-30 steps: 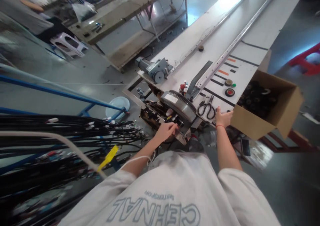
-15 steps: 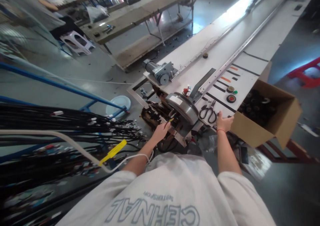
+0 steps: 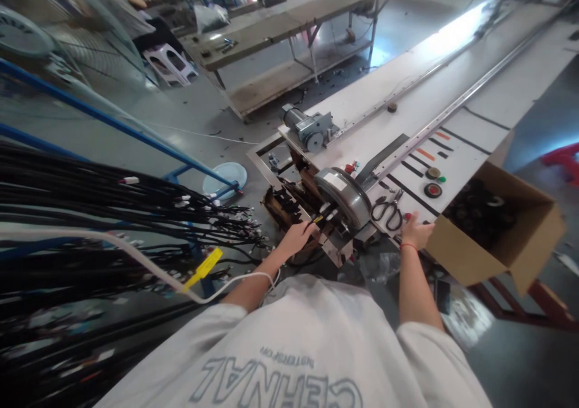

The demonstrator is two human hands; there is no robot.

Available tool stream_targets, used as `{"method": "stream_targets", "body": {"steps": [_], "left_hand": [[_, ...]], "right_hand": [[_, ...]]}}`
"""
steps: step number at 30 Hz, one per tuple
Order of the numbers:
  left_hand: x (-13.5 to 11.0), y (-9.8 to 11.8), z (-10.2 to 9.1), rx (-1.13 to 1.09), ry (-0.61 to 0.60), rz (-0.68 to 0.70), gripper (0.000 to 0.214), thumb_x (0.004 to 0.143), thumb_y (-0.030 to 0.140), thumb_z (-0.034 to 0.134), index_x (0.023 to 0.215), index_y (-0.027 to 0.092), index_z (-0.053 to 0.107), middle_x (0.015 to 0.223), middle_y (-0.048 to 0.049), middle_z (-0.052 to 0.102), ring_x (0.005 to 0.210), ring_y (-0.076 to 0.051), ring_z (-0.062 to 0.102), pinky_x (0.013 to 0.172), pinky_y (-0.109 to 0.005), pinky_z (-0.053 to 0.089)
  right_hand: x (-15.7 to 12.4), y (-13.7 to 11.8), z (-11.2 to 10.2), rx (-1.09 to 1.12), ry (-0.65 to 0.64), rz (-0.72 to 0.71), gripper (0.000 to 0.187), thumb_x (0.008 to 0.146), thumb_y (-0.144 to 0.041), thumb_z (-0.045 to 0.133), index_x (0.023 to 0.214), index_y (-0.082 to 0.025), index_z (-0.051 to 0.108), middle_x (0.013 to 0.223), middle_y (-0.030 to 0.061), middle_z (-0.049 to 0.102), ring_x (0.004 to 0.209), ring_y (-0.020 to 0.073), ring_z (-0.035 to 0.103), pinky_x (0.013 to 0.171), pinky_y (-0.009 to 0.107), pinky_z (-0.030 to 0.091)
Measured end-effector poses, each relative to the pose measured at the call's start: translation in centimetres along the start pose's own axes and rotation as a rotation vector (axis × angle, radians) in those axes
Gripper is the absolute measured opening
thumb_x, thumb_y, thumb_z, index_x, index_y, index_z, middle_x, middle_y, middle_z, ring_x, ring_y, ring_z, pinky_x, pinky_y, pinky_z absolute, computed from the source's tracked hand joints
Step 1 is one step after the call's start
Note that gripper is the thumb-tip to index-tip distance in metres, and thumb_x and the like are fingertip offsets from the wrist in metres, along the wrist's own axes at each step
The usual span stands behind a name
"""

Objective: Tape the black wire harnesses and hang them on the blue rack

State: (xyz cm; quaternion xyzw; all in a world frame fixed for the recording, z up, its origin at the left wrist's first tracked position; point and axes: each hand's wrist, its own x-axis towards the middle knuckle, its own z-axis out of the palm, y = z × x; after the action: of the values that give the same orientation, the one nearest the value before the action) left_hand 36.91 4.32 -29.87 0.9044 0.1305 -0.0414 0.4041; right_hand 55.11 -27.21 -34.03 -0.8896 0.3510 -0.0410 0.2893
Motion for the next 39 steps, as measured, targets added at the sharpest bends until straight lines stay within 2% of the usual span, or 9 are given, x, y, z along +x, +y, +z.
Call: {"method": "stream_targets", "body": {"steps": [3, 8, 18, 24, 28, 31, 33, 35, 39], "left_hand": [[-1.0, -1.4, -0.2, -0.166, -0.029, 0.006, 0.038, 0.095, 0.045, 0.041, 0.078, 0.017, 0.059, 0.065, -0.0017, 0.060, 0.063, -0.016, 0.056, 0.065, -0.026, 0.043], [-2.3, -3.8, -0.1, -0.353, -0.099, -0.058, 0.050, 0.092, 0.060, 0.035, 0.080, 0.017, 0.057, 0.060, 0.0022, 0.051, 0.054, -0.012, 0.047, 0.053, -0.024, 0.040], [0.7, -0.7, 1.3, -0.281, 0.007, -0.027, 0.047, 0.095, 0.053, 0.032, 0.070, 0.019, 0.052, 0.065, -0.0013, 0.059, 0.067, -0.015, 0.055, 0.071, -0.028, 0.043], [1.0, -0.7, 2.2, -0.300, 0.000, -0.022, 0.046, 0.094, 0.054, 0.031, 0.070, 0.019, 0.050, 0.062, -0.0001, 0.055, 0.065, -0.015, 0.054, 0.070, -0.028, 0.043], [0.7, -0.7, 2.3, -0.397, -0.024, -0.077, 0.048, 0.091, 0.059, 0.033, 0.075, 0.019, 0.052, 0.058, 0.0023, 0.050, 0.058, -0.014, 0.049, 0.061, -0.026, 0.041], [0.1, -1.9, 1.8, -0.416, -0.156, -0.055, 0.049, 0.087, 0.063, 0.042, 0.073, 0.018, 0.053, 0.056, 0.0026, 0.052, 0.056, -0.012, 0.048, 0.060, -0.025, 0.041], [-0.7, -3.3, 1.4, -0.387, -0.292, -0.051, 0.049, 0.083, 0.064, 0.049, 0.070, 0.017, 0.055, 0.059, 0.0009, 0.057, 0.059, -0.013, 0.052, 0.063, -0.025, 0.043], [-1.9, -5.0, 1.3, -0.320, -0.360, -0.090, 0.047, 0.078, 0.064, 0.055, 0.071, 0.017, 0.058, 0.066, -0.0014, 0.063, 0.067, -0.016, 0.057, 0.069, -0.027, 0.045], [-4.8, -7.7, 1.8, -0.246, -0.218, -0.152, 0.044, 0.084, 0.060, 0.048, 0.080, 0.019, 0.062, 0.084, -0.0056, 0.070, 0.083, -0.021, 0.063, 0.082, -0.031, 0.047]], "right_hand": [[0.1, 0.1, 0.0, 0.010, 0.003, -0.023, 0.073, 0.083, -0.061, 0.058, 0.133, -0.011, 0.040, 0.127, 0.0271, 0.053, 0.117, 0.0424, 0.053, 0.095, 0.055, 0.043], [0.5, 0.6, 0.4, 0.006, -0.009, -0.028, 0.073, 0.083, -0.060, 0.059, 0.132, -0.009, 0.042, 0.126, 0.0278, 0.053, 0.117, 0.0424, 0.053, 0.095, 0.055, 0.044], [0.4, 0.4, 0.2, -0.001, 0.001, -0.017, 0.071, 0.083, -0.061, 0.059, 0.130, -0.010, 0.044, 0.124, 0.0277, 0.055, 0.113, 0.0438, 0.055, 0.093, 0.057, 0.045], [0.3, 0.4, 0.3, 0.010, 0.010, -0.015, 0.073, 0.083, -0.060, 0.060, 0.132, -0.009, 0.044, 0.126, 0.0280, 0.054, 0.113, 0.0433, 0.055, 0.095, 0.056, 0.044], [0.4, 0.4, 0.4, 0.036, 0.006, 0.000, 0.071, 0.085, -0.062, 0.056, 0.131, -0.010, 0.045, 0.126, 0.0274, 0.053, 0.114, 0.0426, 0.055, 0.096, 0.056, 0.043], [0.6, 0.5, 0.5, 0.049, 0.005, -0.007, 0.073, 0.083, -0.064, 0.058, 0.132, -0.010, 0.045, 0.127, 0.0271, 0.053, 0.115, 0.0426, 0.054, 0.097, 0.055, 0.043], [0.7, 0.6, 0.5, 0.056, 0.004, -0.013, 0.075, 0.082, -0.063, 0.060, 0.132, -0.009, 0.045, 0.128, 0.0273, 0.053, 0.115, 0.0428, 0.054, 0.097, 0.055, 0.042], [0.7, 0.7, 0.6, 0.066, 0.005, -0.012, 0.074, 0.082, -0.063, 0.060, 0.132, -0.010, 0.045, 0.128, 0.0272, 0.052, 0.115, 0.0426, 0.054, 0.098, 0.055, 0.042], [0.6, 0.7, 0.5, 0.080, 0.014, -0.030, 0.078, 0.078, -0.062, 0.066, 0.132, -0.009, 0.045, 0.127, 0.0272, 0.053, 0.117, 0.0423, 0.053, 0.098, 0.054, 0.042]]}}
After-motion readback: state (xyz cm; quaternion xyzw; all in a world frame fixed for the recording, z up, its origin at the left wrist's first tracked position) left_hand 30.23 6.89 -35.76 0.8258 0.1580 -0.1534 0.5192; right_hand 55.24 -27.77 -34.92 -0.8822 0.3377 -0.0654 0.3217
